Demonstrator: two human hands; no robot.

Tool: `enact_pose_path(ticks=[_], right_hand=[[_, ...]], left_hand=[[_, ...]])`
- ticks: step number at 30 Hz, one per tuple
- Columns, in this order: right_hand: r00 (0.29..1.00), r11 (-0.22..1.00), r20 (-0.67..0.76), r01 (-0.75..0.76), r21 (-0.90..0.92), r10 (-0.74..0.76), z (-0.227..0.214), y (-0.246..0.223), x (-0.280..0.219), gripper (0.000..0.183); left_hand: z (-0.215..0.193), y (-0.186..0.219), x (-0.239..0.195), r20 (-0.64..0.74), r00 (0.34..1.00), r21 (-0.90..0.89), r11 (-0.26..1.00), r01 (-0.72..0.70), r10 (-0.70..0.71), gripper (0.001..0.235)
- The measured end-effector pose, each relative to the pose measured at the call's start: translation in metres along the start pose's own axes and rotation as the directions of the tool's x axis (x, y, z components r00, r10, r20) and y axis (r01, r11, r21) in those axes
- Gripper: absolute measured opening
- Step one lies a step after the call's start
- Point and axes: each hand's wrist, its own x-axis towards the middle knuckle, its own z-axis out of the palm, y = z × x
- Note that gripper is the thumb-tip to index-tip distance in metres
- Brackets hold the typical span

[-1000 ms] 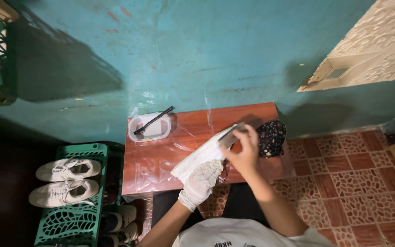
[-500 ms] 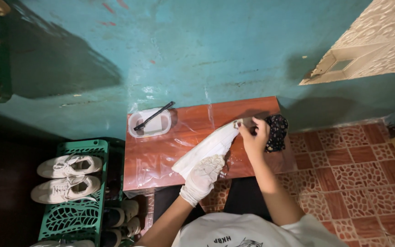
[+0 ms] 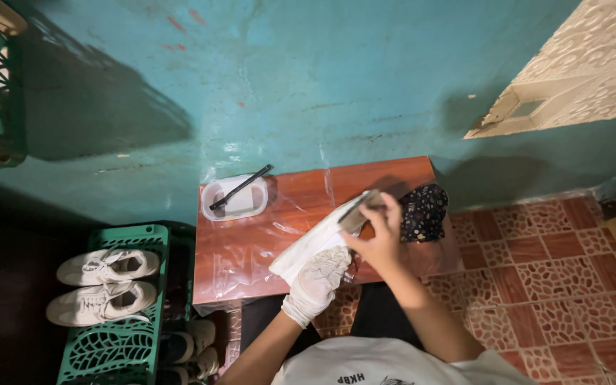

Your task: The person cleans a white sneaker using a patterned cloth. They wipe the upper, sides, and sole of the shoe while holding it on a wooden table. Other shoes are visible on a green rack nearby.

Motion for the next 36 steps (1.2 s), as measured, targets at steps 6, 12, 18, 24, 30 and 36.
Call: enact_pose_path(ticks=[6,12,18,24,30,36], right_hand=[[0.915,0.921,-0.163,-0.383,-0.072,0.368,0.004,0.047,0.004,0.041],[0.995,0.994,0.012,-0.100,-0.036,0.101,0.002,0.013,0.004,0.056],[0.938,0.943,-0.111,-0.332,-0.030,0.327,0.002,0.021,0.000,0.048],[0.735,0.735,-0.024,-0.677,0.019,0.678,-0.004,0.049,0.006,0.051],[0.970,0.970,0.005,-0.244,-0.013,0.244,-0.006,0.015,-0.006,0.061],[0.778,0.787,0.126,-0.616,-0.043,0.616,-0.017,0.000,0.017,0.045]], left_hand=[[-0.043,0.020,0.043,-0.013,0.999,0.020,0.999,0.049,-0.048,0.038],[-0.028,0.013,0.032,0.003,0.999,-0.007,0.999,0.042,-0.042,0.041],[-0.050,0.022,0.051,-0.040,0.998,0.009,0.998,0.058,-0.058,0.033],[-0.061,0.040,0.062,0.055,0.942,-0.255,0.908,0.333,-0.330,0.040],[-0.046,0.024,0.052,-0.054,0.991,-0.034,0.992,0.123,-0.125,0.038],[-0.064,0.032,0.059,0.091,0.985,-0.181,0.970,0.164,-0.150,0.046]])
